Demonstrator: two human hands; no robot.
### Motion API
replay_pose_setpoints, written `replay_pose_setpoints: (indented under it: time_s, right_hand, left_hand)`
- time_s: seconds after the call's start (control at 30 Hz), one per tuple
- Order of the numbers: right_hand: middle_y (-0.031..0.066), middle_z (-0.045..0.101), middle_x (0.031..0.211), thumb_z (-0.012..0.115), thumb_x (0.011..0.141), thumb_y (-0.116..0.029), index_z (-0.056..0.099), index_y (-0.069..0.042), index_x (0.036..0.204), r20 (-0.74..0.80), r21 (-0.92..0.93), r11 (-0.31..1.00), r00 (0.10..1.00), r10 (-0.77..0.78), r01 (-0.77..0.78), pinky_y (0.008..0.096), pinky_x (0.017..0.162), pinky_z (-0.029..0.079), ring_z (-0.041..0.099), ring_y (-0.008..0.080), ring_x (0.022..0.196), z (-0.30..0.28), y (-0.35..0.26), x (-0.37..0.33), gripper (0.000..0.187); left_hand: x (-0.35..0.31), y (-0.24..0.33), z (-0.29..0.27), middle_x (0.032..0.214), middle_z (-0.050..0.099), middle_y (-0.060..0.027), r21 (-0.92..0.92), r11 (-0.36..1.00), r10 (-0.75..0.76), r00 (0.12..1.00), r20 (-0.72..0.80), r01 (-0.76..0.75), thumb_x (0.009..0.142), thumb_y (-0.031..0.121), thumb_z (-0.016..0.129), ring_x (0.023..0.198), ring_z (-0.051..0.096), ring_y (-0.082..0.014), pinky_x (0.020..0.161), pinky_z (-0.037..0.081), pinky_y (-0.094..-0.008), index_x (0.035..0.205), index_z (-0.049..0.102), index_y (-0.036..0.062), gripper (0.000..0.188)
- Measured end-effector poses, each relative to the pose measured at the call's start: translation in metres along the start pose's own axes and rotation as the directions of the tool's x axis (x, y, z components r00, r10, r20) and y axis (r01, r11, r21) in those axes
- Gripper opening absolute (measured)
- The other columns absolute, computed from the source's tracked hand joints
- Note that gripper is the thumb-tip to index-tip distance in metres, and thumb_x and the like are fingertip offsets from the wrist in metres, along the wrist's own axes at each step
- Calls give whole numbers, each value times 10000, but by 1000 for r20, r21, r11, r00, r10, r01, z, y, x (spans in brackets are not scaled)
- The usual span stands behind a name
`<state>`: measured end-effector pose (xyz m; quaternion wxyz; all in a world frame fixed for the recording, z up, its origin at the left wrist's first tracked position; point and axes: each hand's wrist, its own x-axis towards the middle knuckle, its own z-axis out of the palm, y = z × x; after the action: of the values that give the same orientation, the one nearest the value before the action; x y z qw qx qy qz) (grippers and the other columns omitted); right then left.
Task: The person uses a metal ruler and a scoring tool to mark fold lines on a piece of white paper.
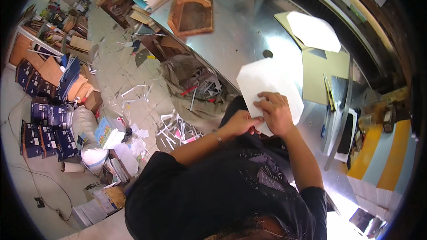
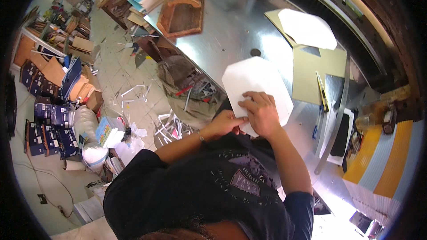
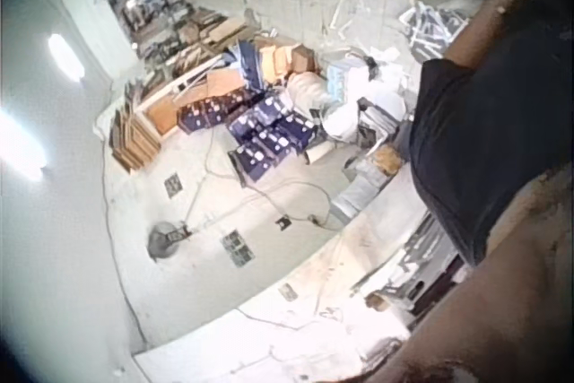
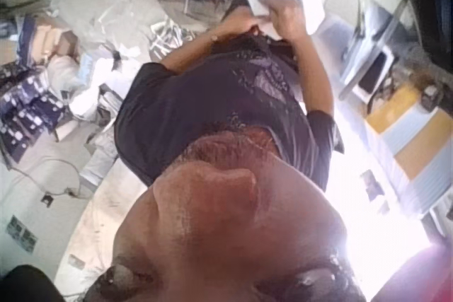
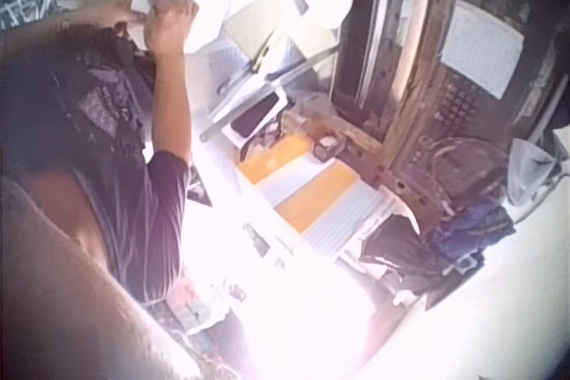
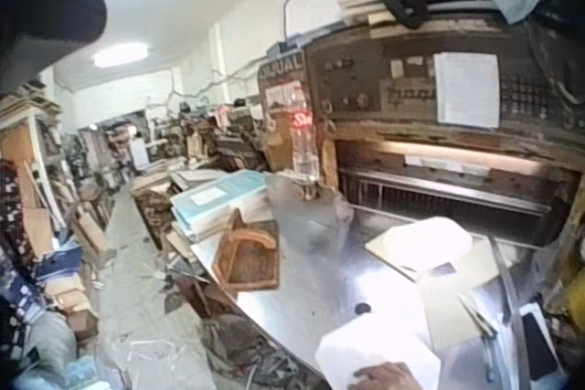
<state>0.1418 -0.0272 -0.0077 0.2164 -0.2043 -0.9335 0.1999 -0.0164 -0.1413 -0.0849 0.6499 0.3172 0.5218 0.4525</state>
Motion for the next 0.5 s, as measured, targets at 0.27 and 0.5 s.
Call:
replay_pose_setpoints:
  time_s: [0.27,0.5]
  right_hand:
    - [182,703,1293,784,846,-78,747,-39,1195,-246,61,981,950,192,-183,469,1003,507,663,354,1198,-41,-39,-26,353]
    - [149,728,977,732,996,-180,641,49,1249,52,731,346,553,832,-588,289,646,580,719,188,752,-47,-20,-108,353]
  left_hand:
    - [-17,17,16,804,687,12,-158,987,-39,992,-124,19,1041,367,761,670,644,-99,624,538,-272,978,780,59,314]
    - [-14,14,27,964,769,-45,-411,907,-120,992,-34,96,1086,347,698,785,713,-112,678,522,-255,1140,753,38,319]
